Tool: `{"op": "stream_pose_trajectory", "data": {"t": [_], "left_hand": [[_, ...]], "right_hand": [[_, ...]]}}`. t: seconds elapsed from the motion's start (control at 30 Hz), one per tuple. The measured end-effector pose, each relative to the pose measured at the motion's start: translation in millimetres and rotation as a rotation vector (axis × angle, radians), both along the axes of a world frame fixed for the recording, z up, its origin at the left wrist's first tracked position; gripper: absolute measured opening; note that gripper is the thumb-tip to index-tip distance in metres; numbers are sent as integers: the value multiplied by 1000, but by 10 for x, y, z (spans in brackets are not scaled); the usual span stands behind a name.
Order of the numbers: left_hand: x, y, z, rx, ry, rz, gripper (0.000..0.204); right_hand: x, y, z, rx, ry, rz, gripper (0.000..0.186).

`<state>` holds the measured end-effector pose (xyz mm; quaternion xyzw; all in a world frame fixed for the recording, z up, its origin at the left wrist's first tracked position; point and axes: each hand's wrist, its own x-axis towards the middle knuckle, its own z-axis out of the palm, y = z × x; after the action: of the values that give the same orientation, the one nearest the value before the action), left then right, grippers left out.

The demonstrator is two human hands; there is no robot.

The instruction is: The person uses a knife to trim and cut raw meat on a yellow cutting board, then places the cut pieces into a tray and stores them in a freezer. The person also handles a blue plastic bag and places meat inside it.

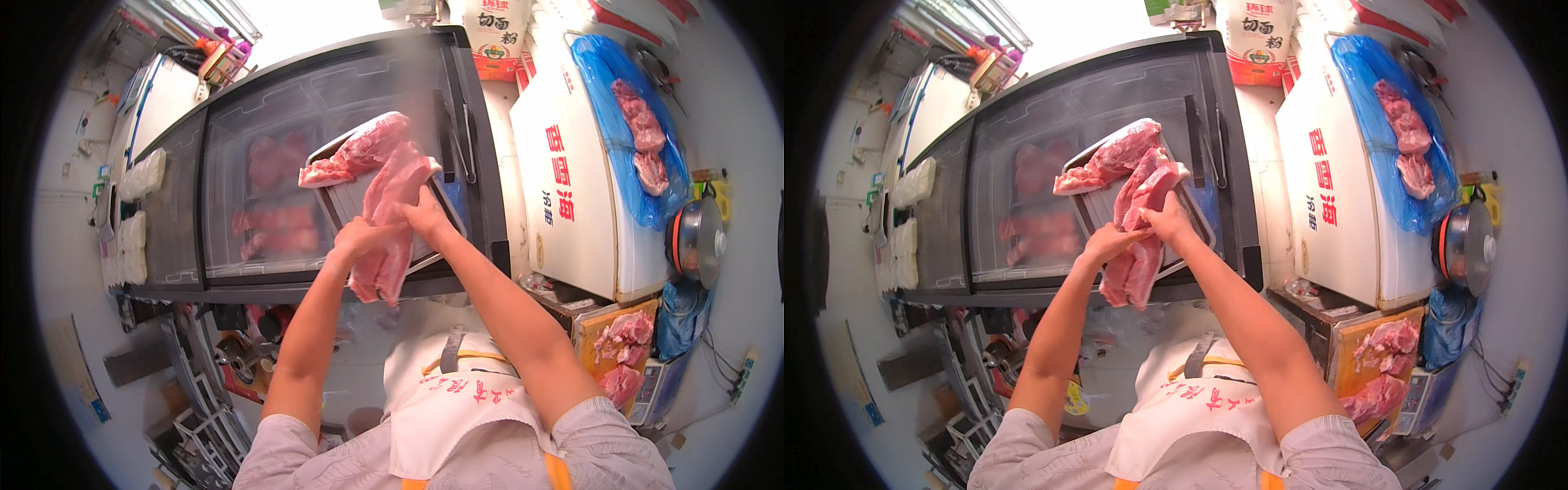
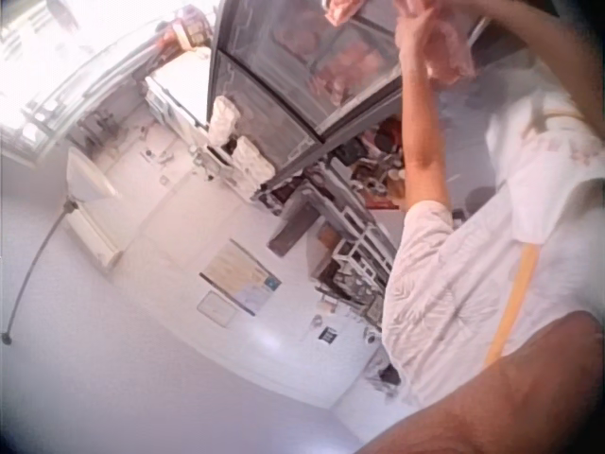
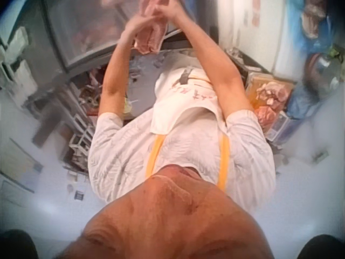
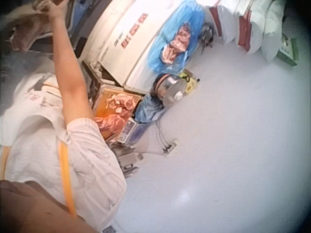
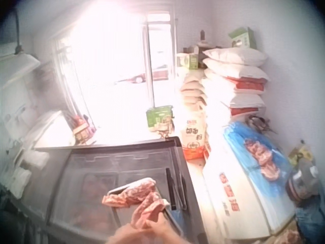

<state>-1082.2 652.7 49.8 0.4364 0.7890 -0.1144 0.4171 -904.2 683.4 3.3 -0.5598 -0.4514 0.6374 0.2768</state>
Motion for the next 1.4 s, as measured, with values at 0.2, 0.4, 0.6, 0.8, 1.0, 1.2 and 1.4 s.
{"op": "stream_pose_trajectory", "data": {"t": [0.2,0.4,0.6,0.8,1.0,1.2,1.4], "left_hand": [[-187,-429,-95,289,-652,95,67],[-369,-690,-406,271,-456,389,86],[-186,-399,-329,207,-697,484,80],[-336,46,-228,39,-893,340,83],[-336,890,142,-117,-523,-57,74],[-528,1166,-169,33,-413,-143,66],[-271,908,-470,343,277,-434,38]], "right_hand": [[-132,37,43,-126,47,75,83],[-278,-152,19,-125,-263,222,116],[-47,-110,-434,-327,-182,214,82],[40,-302,-224,-460,267,20,40],[-462,-702,-357,-358,132,-321,40],[-872,-441,-117,-457,-70,-313,61],[-397,-272,-322,-504,276,-414,30]]}}
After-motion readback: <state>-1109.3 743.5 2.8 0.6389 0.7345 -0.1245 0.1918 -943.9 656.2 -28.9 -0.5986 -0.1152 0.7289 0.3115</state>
